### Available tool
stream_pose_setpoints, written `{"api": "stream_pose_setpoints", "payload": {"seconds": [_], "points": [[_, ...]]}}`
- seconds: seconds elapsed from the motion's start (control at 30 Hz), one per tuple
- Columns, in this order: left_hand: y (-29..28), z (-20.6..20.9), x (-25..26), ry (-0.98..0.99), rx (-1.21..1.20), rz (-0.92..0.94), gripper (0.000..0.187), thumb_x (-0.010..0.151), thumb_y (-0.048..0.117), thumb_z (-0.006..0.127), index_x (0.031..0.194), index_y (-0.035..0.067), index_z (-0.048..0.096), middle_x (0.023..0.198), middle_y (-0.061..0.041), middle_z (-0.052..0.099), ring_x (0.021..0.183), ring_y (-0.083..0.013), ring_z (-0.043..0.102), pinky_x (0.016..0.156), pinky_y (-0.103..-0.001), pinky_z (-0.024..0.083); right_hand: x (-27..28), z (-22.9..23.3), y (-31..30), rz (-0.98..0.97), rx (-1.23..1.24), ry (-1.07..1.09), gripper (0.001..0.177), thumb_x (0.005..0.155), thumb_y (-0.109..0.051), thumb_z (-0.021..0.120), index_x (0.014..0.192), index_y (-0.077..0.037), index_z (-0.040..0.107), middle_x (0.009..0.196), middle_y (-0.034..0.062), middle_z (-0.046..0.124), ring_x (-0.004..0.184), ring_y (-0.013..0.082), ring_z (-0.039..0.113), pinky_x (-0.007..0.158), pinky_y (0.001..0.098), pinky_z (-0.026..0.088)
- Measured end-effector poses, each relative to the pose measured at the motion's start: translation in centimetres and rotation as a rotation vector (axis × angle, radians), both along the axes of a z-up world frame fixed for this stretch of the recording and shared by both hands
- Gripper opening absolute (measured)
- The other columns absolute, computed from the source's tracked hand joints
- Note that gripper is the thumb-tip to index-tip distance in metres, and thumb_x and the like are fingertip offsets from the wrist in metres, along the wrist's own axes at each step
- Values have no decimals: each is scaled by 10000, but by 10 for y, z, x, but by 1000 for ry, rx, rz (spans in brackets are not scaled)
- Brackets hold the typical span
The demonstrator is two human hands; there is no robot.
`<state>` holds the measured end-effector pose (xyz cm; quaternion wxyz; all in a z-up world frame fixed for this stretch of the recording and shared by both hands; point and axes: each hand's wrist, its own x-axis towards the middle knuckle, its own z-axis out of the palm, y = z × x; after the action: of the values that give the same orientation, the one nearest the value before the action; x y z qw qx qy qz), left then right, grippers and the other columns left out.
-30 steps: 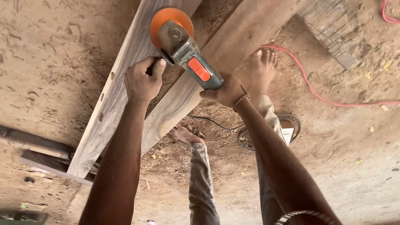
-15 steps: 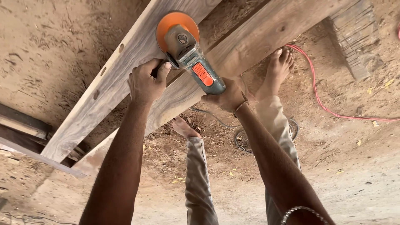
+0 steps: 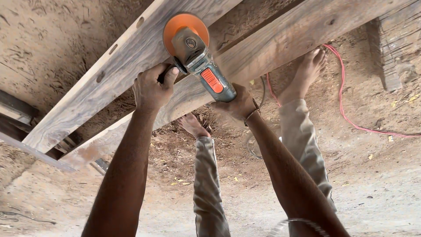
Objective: Using a power sander or angle grinder with a sanding disc to smooth wood panels.
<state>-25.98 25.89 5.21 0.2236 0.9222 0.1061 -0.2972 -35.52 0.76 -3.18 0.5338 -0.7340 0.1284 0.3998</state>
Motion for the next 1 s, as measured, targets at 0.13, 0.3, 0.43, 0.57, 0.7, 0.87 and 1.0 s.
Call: {"api": "stream_pose_setpoints", "payload": {"seconds": [0.13, 0.3, 0.43, 0.57, 0.7, 0.87, 1.0], "points": [[12, 1, -11, -12, -21, 32, 324, 982, 474, 667, 1011, 167, 768, 835, -98, 760, 782, -326, 740, 710, -476, 550, -7, -2, 12, 4, 26, 51, 636, 598, -458, 927, 1040, -48, 724, 906, 103, 777, 805, 174, 749, 755, 347, 597], [36, -7, -33, -102, -69, 46, 317, 985, 457, 677, 1020, 156, 768, 864, -93, 764, 790, -312, 740, 696, -460, 555, -12, 3, 28, 14, 28, 70, 603, 614, -450, 916, 1020, -45, 729, 898, 97, 782, 793, 168, 742, 744, 345, 599], [60, -10, -53, -168, -73, 38, 331, 995, 482, 687, 945, 162, 758, 819, -42, 740, 711, -239, 721, 645, -425, 539, -21, 3, 48, 51, 21, 98, 626, 603, -461, 914, 1045, -63, 719, 918, 78, 775, 798, 147, 749, 740, 338, 620], [79, -6, -65, 68, 14, 137, 327, 968, 507, 688, 960, 194, 780, 647, -44, 669, 596, -232, 670, 606, -434, 511, -29, 3, 68, 141, -20, 18, 586, 618, -475, 908, 995, -58, 740, 886, 79, 789, 776, 154, 750, 740, 344, 624], [106, -9, -90, 7, 34, 126, 355, 978, 505, 713, 926, 158, 767, 683, -63, 675, 619, -254, 673, 601, -446, 508, -39, 6, 91, 160, 7, 42, 635, 613, -477, 906, 1064, -67, 731, 899, 74, 782, 781, 149, 749, 733, 339, 624], [136, -5, -116, -128, -15, 148, 313, 971, 473, 722, 954, 165, 773, 733, -76, 692, 651, -276, 685, 578, -434, 512, -62, -1, 120, 159, 26, -6, 611, 621, -437, 915, 1063, -58, 730, 897, 74, 782, 782, 157, 744, 721, 350, 620], [162, -8, -134, -114, -31, 181, 292, 992, 451, 717, 946, 167, 766, 699, -39, 690, 603, -228, 674, 565, -415, 505, -75, -5, 142, 198, 30, -23, 625, 612, -425, 918, 1085, -63, 728, 890, 67, 781, 773, 147, 746, 724, 336, 624]]}}
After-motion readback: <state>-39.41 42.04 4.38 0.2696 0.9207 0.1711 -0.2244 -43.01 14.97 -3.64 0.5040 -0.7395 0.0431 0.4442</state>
